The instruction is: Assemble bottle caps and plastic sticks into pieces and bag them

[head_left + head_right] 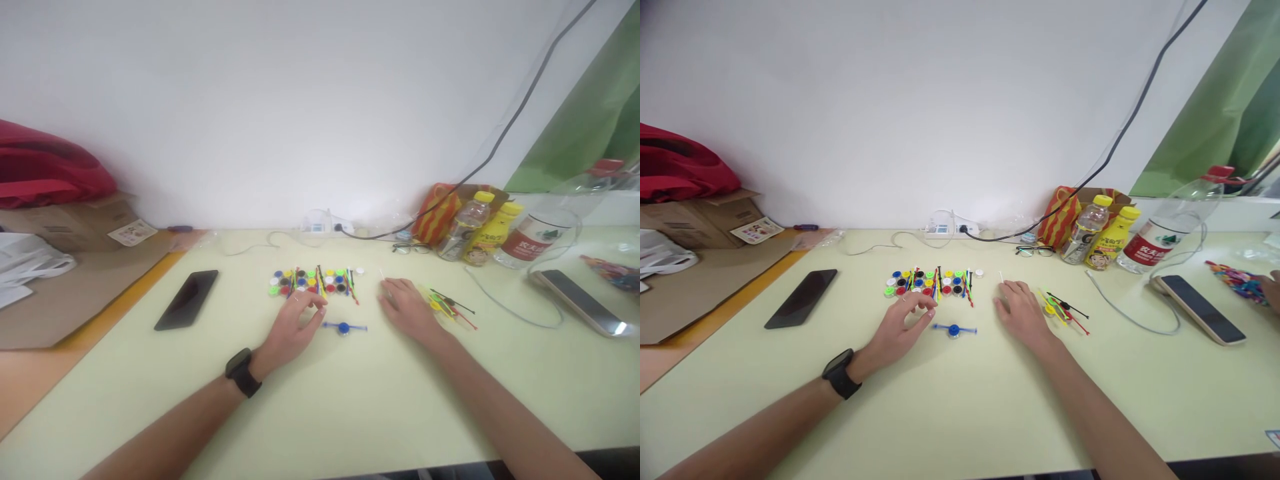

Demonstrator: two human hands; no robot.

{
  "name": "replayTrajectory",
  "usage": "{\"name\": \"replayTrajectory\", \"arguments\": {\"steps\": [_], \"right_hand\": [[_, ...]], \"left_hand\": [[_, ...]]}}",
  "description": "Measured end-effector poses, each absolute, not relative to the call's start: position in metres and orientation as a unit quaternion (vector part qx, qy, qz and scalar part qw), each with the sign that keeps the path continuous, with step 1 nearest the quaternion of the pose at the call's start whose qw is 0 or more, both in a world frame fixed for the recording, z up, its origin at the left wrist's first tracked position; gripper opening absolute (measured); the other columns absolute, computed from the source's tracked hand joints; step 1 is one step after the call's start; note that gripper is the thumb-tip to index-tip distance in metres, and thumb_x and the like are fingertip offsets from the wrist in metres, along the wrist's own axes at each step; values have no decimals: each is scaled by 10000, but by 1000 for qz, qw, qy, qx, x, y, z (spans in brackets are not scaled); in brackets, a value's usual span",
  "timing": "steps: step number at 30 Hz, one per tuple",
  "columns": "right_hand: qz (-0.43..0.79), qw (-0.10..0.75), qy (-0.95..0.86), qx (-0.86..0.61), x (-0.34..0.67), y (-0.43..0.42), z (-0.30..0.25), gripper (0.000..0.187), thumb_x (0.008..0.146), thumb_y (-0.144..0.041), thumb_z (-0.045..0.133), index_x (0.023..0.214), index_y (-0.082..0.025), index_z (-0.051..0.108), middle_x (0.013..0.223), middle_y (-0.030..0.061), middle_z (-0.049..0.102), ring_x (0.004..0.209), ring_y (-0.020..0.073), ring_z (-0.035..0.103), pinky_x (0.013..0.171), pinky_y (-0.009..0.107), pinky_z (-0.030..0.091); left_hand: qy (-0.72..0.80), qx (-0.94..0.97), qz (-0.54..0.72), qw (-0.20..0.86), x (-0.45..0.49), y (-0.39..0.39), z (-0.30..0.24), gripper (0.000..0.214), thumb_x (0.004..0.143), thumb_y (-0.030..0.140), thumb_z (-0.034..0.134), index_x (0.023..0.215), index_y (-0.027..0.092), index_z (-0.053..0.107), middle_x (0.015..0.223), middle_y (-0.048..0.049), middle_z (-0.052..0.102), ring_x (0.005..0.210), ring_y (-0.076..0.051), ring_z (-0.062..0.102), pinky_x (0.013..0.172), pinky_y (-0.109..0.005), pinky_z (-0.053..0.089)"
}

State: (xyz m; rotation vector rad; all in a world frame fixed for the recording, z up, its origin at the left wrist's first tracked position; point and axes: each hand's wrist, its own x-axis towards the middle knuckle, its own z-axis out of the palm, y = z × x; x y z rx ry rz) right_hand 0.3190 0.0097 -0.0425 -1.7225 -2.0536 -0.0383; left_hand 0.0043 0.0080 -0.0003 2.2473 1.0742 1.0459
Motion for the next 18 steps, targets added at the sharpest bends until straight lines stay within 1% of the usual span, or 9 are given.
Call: {"name": "replayTrajectory", "arguments": {"steps": [3,6,9,12,14,18], "right_hand": [[-8,239,-741,-628,319,10,-44,364,946,-325,527,1245,-180,675,1352,131,671,1279,324,557,1076,458,448],[1,277,-725,-631,318,9,-42,349,919,-287,542,1224,-184,679,1332,130,681,1241,312,593,1049,445,471],[24,330,-707,-625,318,9,-38,330,921,-233,497,1187,-181,684,1245,120,720,1154,284,650,1015,422,492],[42,377,-683,-624,319,9,-33,319,949,-202,424,1095,-188,706,1142,102,753,1063,262,692,978,413,504],[54,402,-668,-624,319,9,-32,314,968,-213,409,1066,-197,706,1108,92,759,1022,255,709,951,411,514],[77,450,-648,-609,316,10,-31,253,988,-286,447,1050,-205,679,1056,94,737,946,251,725,884,407,543]], "left_hand": [[388,811,376,222,4,8,1,109,1010,273,554,1051,244,651,1041,-41,692,975,-208,625,902,-380,497],[388,811,376,223,5,7,1,105,1008,270,556,1046,244,650,1038,-39,691,975,-208,623,905,-382,494],[390,811,375,224,4,8,1,106,1011,270,553,1048,244,650,1038,-39,691,970,-207,623,901,-380,493],[390,810,374,227,4,8,1,103,1013,270,553,1045,242,647,1037,-38,686,972,-205,618,905,-379,489],[389,811,373,228,4,8,1,103,1013,269,553,1044,241,647,1035,-38,684,974,-205,612,907,-378,486],[389,811,372,230,5,7,1,103,1012,269,556,1043,238,648,1034,-36,681,972,-200,605,910,-374,481]]}}
